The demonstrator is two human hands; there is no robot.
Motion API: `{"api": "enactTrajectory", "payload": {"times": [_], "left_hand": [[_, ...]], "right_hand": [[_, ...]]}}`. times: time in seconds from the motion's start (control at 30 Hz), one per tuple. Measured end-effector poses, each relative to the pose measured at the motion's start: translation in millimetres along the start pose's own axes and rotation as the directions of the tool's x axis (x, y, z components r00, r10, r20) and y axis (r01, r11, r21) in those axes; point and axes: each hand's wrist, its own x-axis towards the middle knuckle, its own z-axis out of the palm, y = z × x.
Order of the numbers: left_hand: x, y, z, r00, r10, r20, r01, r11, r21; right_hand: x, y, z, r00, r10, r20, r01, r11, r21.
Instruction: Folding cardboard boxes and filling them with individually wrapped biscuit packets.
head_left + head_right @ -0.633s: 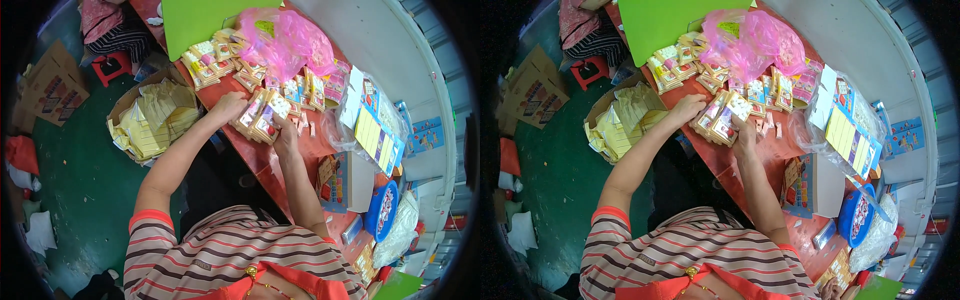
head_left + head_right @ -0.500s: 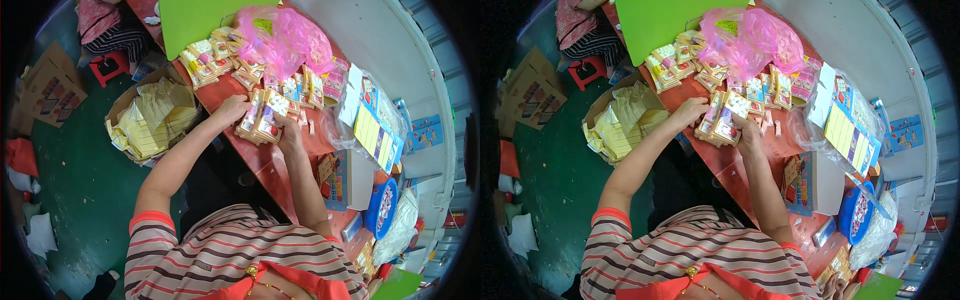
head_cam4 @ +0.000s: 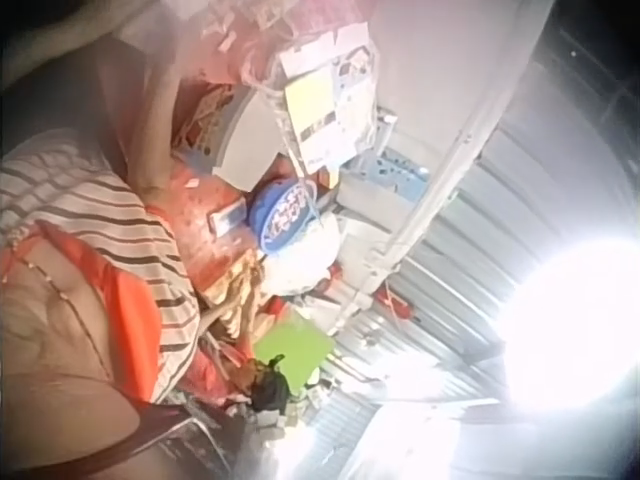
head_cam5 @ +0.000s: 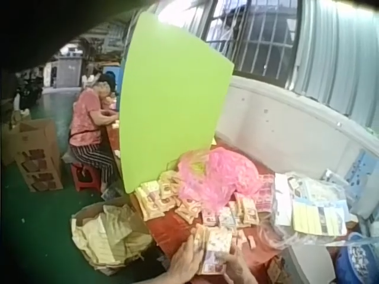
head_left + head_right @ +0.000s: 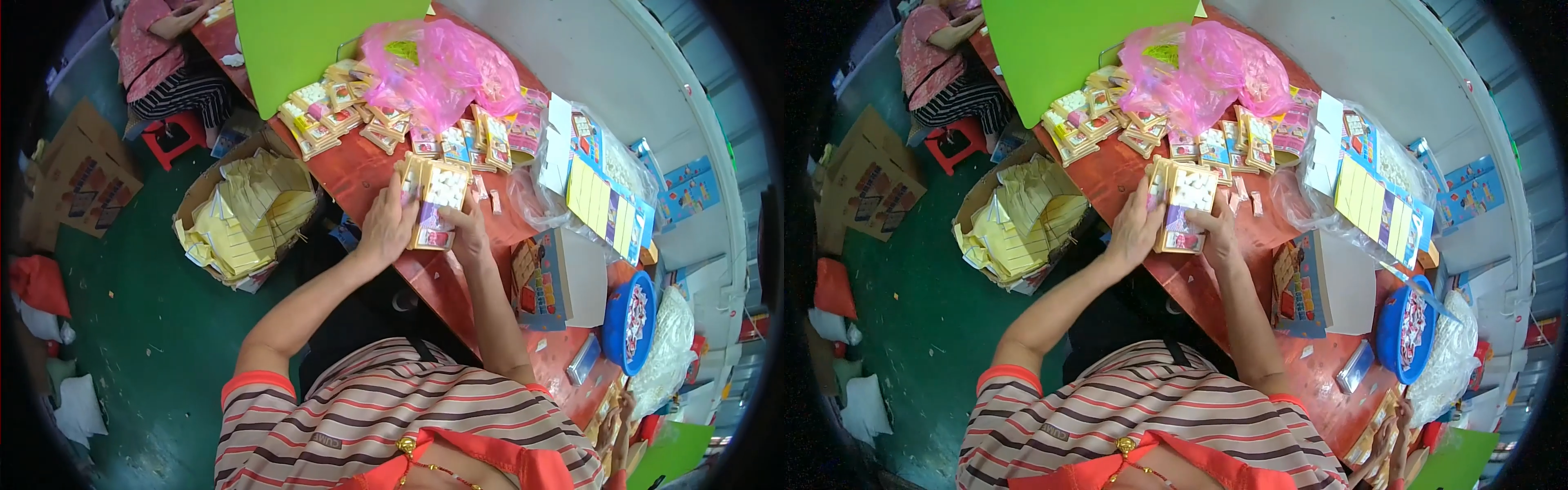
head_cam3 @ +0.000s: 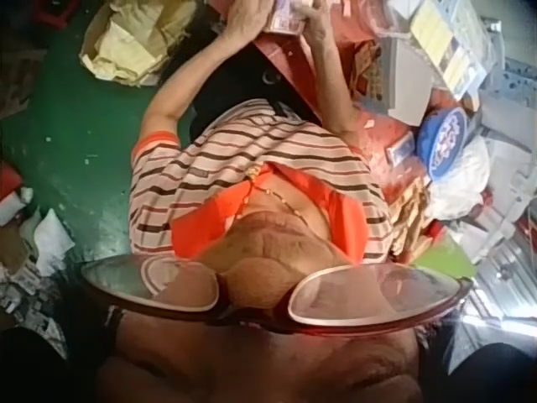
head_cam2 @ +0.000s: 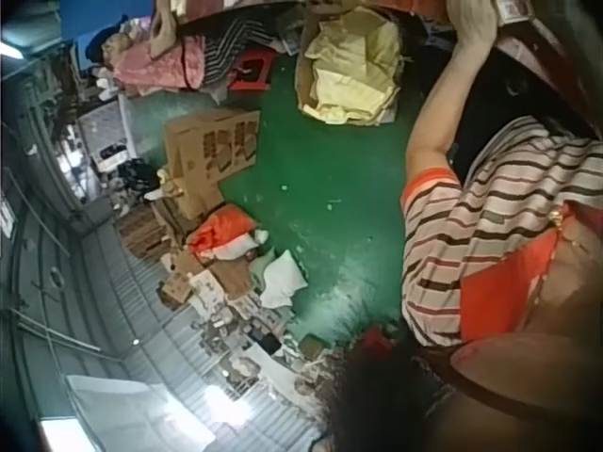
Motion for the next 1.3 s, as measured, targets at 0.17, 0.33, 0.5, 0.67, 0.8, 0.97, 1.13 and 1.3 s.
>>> {"api": "enactTrajectory", "payload": {"times": [0.17,0.33,0.5,0.67,0.8,0.97,1.13,1.3], "left_hand": [[-32.3,6.8,15.2,0.970,0.244,-0.024,-0.245,0.966,-0.081],[-57.7,-5.1,30.4,0.957,0.283,0.060,-0.268,0.945,-0.185],[-65.8,3.8,33.4,0.976,0.196,0.092,-0.132,0.875,-0.467],[-76.6,29.1,46.8,0.995,0.066,0.075,0.006,0.709,-0.705],[-76.3,15.2,57.3,0.988,0.099,0.119,-0.003,0.781,-0.625],[-85.1,20.1,63.3,0.992,0.040,0.118,0.055,0.713,-0.699],[-118.0,-20.3,78.7,0.979,-0.136,0.149,0.201,0.607,-0.769],[-134.3,76.3,39.9,0.872,-0.054,0.486,0.366,0.731,-0.576]], "right_hand": [[-32.0,-15.4,-11.2,0.988,-0.103,0.110,0.125,0.969,-0.214],[-74.9,-3.5,-32.8,0.988,-0.128,0.085,0.147,0.953,-0.265],[-104.1,3.7,-37.2,0.933,-0.296,0.203,0.359,0.777,-0.518],[-121.5,7.1,-27.9,0.825,-0.440,0.355,0.528,0.373,-0.763],[-115.3,37.3,-52.0,0.900,-0.309,0.308,0.428,0.489,-0.760],[-123.0,43.5,-52.6,0.972,-0.214,0.100,0.232,0.773,-0.590],[-124.7,16.1,-17.6,0.990,-0.005,0.144,0.005,1.000,0.001],[-190.4,-69.4,-5.4,0.877,-0.447,0.173,0.410,0.513,-0.754]]}}
